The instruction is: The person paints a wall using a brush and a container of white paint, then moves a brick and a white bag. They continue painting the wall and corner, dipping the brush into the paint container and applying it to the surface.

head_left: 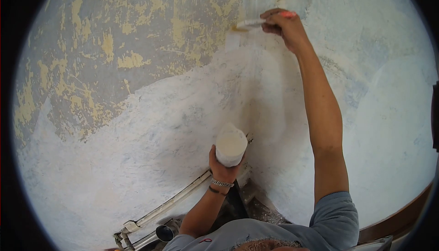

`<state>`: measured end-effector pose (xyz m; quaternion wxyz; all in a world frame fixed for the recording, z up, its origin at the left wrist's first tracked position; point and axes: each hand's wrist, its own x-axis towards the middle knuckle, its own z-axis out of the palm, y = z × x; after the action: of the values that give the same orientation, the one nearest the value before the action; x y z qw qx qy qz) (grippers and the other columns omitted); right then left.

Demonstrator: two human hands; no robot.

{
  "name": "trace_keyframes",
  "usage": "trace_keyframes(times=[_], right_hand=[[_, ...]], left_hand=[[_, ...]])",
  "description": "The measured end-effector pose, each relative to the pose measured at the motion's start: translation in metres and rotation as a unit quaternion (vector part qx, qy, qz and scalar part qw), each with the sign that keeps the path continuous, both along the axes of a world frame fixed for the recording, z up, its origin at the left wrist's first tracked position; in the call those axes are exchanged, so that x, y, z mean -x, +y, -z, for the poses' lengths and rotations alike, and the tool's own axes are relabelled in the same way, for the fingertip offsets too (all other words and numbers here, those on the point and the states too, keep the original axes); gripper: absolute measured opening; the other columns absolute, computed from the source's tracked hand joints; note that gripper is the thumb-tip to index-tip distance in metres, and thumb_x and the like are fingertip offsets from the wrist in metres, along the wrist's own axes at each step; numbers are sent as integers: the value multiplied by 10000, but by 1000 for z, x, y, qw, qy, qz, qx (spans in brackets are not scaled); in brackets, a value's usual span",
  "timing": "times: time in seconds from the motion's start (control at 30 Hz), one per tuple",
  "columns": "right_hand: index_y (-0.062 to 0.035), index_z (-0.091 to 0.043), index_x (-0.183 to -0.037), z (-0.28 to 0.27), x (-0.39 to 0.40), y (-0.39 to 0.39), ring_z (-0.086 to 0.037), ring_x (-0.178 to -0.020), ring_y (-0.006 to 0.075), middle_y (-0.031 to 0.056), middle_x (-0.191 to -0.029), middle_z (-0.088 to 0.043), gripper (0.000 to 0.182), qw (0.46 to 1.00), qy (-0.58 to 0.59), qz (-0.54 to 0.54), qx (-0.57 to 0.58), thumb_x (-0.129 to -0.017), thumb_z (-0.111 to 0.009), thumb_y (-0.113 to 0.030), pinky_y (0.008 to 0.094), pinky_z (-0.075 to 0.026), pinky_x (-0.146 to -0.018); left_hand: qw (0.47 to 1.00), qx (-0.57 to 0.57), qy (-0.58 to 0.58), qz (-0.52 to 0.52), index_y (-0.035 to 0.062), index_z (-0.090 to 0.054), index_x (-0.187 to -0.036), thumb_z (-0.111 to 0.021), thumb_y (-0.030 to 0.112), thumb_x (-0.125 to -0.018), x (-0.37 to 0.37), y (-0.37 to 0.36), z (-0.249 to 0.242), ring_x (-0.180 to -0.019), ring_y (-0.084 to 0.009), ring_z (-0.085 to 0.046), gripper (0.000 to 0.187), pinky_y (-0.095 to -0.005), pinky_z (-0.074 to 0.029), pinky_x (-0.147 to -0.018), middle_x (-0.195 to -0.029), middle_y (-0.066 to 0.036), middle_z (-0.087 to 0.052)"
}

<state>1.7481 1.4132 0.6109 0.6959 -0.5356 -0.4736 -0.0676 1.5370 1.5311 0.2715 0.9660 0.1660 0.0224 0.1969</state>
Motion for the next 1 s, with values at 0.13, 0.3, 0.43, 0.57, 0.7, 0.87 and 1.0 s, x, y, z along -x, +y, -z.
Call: trace_keyframes(times=[0.13,0.3,0.43,0.57,0.7,0.87,1.0], right_hand=[[28,-672,-948,-18,3,-21,-670,-765,182,103,-913,-667,177,999,-13,14,44,-814,-595,-58,297,-590,-738],[43,-683,-897,8,-16,-4,-672,-699,204,119,-834,-666,164,993,-8,16,120,-797,-627,-74,300,-603,-691],[45,-690,-928,-41,-27,6,-677,-747,207,122,-873,-670,179,998,-7,41,46,-794,-646,-65,292,-599,-732],[51,-684,-955,-115,-27,-4,-677,-812,228,136,-916,-668,183,995,-60,73,-44,-826,-624,-64,306,-581,-794],[56,-673,-963,-145,-15,-10,-663,-817,234,122,-892,-651,203,982,-103,29,-158,-841,-631,-101,327,-571,-782],[76,-678,-979,-95,-41,18,-690,-854,231,158,-992,-679,204,971,-107,77,-202,-820,-599,-25,315,-577,-866],[94,-662,-1074,14,-52,32,-666,-830,194,154,-966,-679,298,965,12,-32,-261,-796,-610,0,309,-565,-871]], left_hand=[[999,-14,36,-33,194,-533,-1294,-444,562,-899,41,6,19,-1162,-302,-566,547,-541,-455,-946,-1259,-53,-602],[995,0,83,-53,195,-538,-1289,-432,573,-895,92,5,38,-1125,-301,-589,556,-533,-465,-932,-1238,-54,-615],[991,15,99,-87,206,-536,-1294,-436,590,-883,116,5,51,-1116,-299,-591,571,-535,-471,-916,-1231,-52,-617],[991,41,81,-96,229,-548,-1281,-466,574,-890,129,5,58,-1116,-281,-595,528,-537,-487,-881,-1231,-16,-616],[986,39,91,-136,226,-552,-1275,-475,572,-885,134,11,73,-1119,-276,-595,527,-537,-493,-871,-1231,-12,-617],[981,41,116,-151,218,-546,-1284,-459,582,-877,131,10,63,-1111,-273,-599,552,-518,-491,-878,-1202,-28,-627],[982,21,120,-143,217,-547,-1278,-456,580,-871,130,6,65,-1101,-271,-601,553,-515,-487,-882,-1195,-34,-628]])
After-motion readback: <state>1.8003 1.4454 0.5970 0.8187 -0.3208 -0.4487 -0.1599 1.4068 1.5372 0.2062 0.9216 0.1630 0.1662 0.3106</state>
